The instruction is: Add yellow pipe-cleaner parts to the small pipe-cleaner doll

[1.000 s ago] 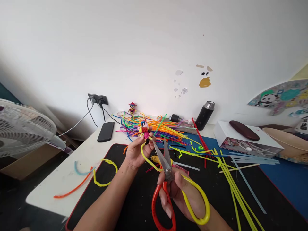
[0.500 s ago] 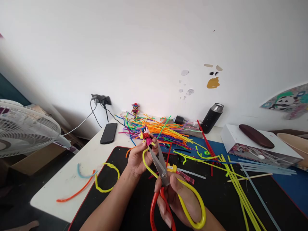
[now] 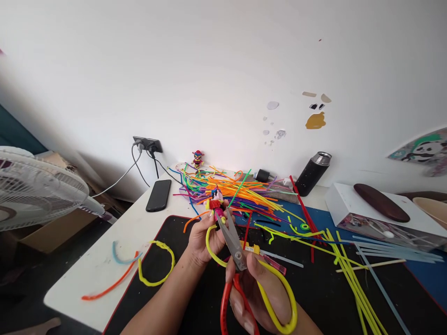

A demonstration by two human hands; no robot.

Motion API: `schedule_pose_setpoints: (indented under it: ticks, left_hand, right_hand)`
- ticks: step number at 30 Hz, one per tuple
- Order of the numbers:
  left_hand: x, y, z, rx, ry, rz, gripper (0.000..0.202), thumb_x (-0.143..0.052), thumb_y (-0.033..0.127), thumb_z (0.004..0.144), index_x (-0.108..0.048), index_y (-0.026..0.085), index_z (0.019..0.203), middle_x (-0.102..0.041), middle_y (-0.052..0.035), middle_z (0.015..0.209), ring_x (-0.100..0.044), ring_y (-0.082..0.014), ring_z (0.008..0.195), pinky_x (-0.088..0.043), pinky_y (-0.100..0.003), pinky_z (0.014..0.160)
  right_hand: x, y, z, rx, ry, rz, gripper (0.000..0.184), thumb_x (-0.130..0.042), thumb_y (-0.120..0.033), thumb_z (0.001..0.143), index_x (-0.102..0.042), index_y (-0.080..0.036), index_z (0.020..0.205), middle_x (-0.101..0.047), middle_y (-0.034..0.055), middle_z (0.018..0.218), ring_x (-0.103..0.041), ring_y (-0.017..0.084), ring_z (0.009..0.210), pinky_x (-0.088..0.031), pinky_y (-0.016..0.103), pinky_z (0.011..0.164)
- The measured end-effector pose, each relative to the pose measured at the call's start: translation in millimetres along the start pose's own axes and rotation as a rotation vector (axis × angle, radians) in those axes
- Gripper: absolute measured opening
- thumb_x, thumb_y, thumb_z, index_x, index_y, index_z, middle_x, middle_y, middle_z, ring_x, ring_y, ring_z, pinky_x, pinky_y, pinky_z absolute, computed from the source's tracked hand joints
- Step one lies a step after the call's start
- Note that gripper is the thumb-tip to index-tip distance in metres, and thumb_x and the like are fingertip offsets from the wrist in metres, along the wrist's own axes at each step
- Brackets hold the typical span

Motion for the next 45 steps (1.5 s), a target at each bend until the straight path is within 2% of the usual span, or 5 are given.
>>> schedule_pose_setpoints:
  ticks: [14, 24, 31, 38, 45]
  left_hand:
    - [0.5, -5.0, 2.1, 0.015, 0.054, -0.049, 0.063, -0.091, 0.018, 0.066, -0.069, 0.022, 0.125, -0.061, -0.0029, 0.084, -0.054, -0.0141, 0.067, -0.049, -0.027, 0.060]
    - [-6.9, -5.1, 2.0, 0.041, 0.038, -0.057, 0.070, -0.097, 0.015, 0.064, -0.067, 0.021, 0.127, -0.057, -0.0001, 0.081, -0.054, -0.0094, 0.067, -0.045, -0.016, 0.056]
    - [-7.2, -2.7, 1.5, -0.006, 0.029, -0.009, 0.070, -0.095, 0.016, 0.065, -0.067, 0.019, 0.130, -0.057, -0.0010, 0.080, -0.053, -0.0123, 0.067, -0.045, -0.021, 0.056]
    - [-9.3, -5.9, 3.9, 0.043, 0.010, 0.003, 0.071, -0.094, 0.017, 0.068, -0.065, 0.019, 0.133, -0.058, -0.0008, 0.079, -0.053, -0.0116, 0.066, -0.043, -0.020, 0.055]
    - [0.0, -6.4, 5.1, 0.050, 0.033, 0.047, 0.067, -0.094, 0.020, 0.069, -0.066, 0.019, 0.129, -0.057, -0.0006, 0.080, -0.053, -0.0110, 0.066, -0.043, -0.021, 0.056]
  right_hand:
    - [1.9, 6.6, 3.4, 0.000, -0.033, 0.097, 0.061, -0.061, -0.071, 0.099, -0.071, -0.011, 0.096, -0.057, -0.0031, 0.048, -0.039, 0.006, 0.028, -0.037, 0.014, 0.031]
    - [10.9, 8.5, 2.2, -0.016, -0.026, 0.116, 0.056, -0.061, -0.067, 0.101, -0.070, -0.011, 0.093, -0.055, -0.0045, 0.045, -0.032, 0.004, 0.025, -0.033, 0.014, 0.030]
    - [4.2, 6.2, 4.4, 0.006, -0.032, 0.052, 0.056, -0.066, -0.070, 0.096, -0.065, -0.015, 0.084, -0.048, -0.0081, 0.041, -0.030, 0.004, 0.026, -0.035, 0.015, 0.032]
    - [10.6, 12.9, 5.8, 0.013, -0.010, 0.015, 0.054, -0.067, -0.070, 0.094, -0.057, -0.019, 0.077, -0.045, -0.0092, 0.039, -0.027, 0.005, 0.026, -0.027, 0.015, 0.031]
    - [10.1, 3.8, -2.6, -0.072, 0.076, -0.119, 0.058, -0.068, -0.075, 0.090, -0.057, -0.019, 0.077, -0.049, -0.0061, 0.047, -0.036, 0.007, 0.036, -0.033, 0.020, 0.040]
Point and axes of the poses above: each hand's wrist, its own z-axis towards the middle knuckle, its own x-axis out of the back of the hand, y = z × x, the point moved 7 cm from there along z, towards the middle knuckle
